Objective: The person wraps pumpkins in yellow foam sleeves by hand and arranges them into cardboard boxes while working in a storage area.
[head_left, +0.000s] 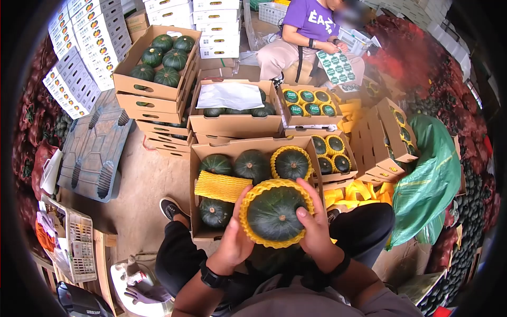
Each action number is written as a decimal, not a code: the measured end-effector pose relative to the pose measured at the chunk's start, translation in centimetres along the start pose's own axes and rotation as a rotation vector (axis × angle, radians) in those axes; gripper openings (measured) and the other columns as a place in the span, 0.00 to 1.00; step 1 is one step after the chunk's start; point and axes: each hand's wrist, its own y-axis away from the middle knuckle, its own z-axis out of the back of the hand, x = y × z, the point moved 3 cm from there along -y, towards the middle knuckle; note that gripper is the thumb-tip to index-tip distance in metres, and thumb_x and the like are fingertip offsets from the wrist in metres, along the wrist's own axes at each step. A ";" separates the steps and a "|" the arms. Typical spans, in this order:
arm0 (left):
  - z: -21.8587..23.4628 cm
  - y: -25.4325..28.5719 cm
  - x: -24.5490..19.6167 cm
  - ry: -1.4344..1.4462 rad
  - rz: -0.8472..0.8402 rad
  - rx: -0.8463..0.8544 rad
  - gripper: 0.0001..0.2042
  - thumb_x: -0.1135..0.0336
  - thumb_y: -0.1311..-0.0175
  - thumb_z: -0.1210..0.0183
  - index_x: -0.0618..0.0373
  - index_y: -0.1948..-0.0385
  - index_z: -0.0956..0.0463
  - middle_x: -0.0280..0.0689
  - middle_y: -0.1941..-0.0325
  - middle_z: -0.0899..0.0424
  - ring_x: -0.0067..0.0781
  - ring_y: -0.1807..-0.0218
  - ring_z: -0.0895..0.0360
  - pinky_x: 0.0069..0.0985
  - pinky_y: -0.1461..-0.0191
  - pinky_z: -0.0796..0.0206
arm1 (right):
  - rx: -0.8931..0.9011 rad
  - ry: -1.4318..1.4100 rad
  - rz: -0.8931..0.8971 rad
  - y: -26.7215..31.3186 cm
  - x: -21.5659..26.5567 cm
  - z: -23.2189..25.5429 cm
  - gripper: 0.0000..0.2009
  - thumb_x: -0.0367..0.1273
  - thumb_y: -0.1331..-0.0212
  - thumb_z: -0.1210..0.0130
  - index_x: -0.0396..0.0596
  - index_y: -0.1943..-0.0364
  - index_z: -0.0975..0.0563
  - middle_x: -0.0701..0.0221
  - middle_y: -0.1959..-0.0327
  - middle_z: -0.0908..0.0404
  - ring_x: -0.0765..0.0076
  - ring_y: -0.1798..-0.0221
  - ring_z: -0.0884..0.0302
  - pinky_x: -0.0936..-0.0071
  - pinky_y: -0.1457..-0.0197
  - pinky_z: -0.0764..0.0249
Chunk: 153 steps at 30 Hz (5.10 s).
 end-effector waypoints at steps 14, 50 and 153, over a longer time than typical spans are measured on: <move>0.8 1.1 2.3 -0.757 0.259 0.134 0.29 0.51 0.32 0.52 0.55 0.33 0.47 0.42 0.40 0.32 0.34 0.36 0.34 0.30 0.43 0.33 | 0.418 0.438 -0.169 -0.9 1.5 5.2 0.44 0.36 0.60 0.32 0.45 0.36 0.42 0.60 0.37 0.41 0.60 0.32 0.45 0.67 0.30 0.48; -0.9 -0.2 0.7 -1.638 -0.180 0.219 0.14 0.56 0.44 0.39 0.59 0.73 0.26 0.45 0.76 0.23 0.47 0.72 0.23 0.38 0.71 0.32 | 0.296 0.428 -0.434 2.6 -0.2 4.6 0.15 0.31 0.31 0.57 0.37 0.45 0.29 0.69 0.55 0.22 0.77 0.51 0.27 0.79 0.47 0.31; 1.3 -1.2 0.4 0.235 -0.023 -0.104 0.33 0.43 0.34 0.58 0.56 0.34 0.49 0.43 0.34 0.37 0.41 0.34 0.37 0.37 0.32 0.44 | -0.007 -0.377 -0.232 -3.7 -1.5 -0.1 0.24 0.28 0.39 0.50 0.44 0.37 0.36 0.62 0.39 0.34 0.69 0.41 0.33 0.74 0.37 0.39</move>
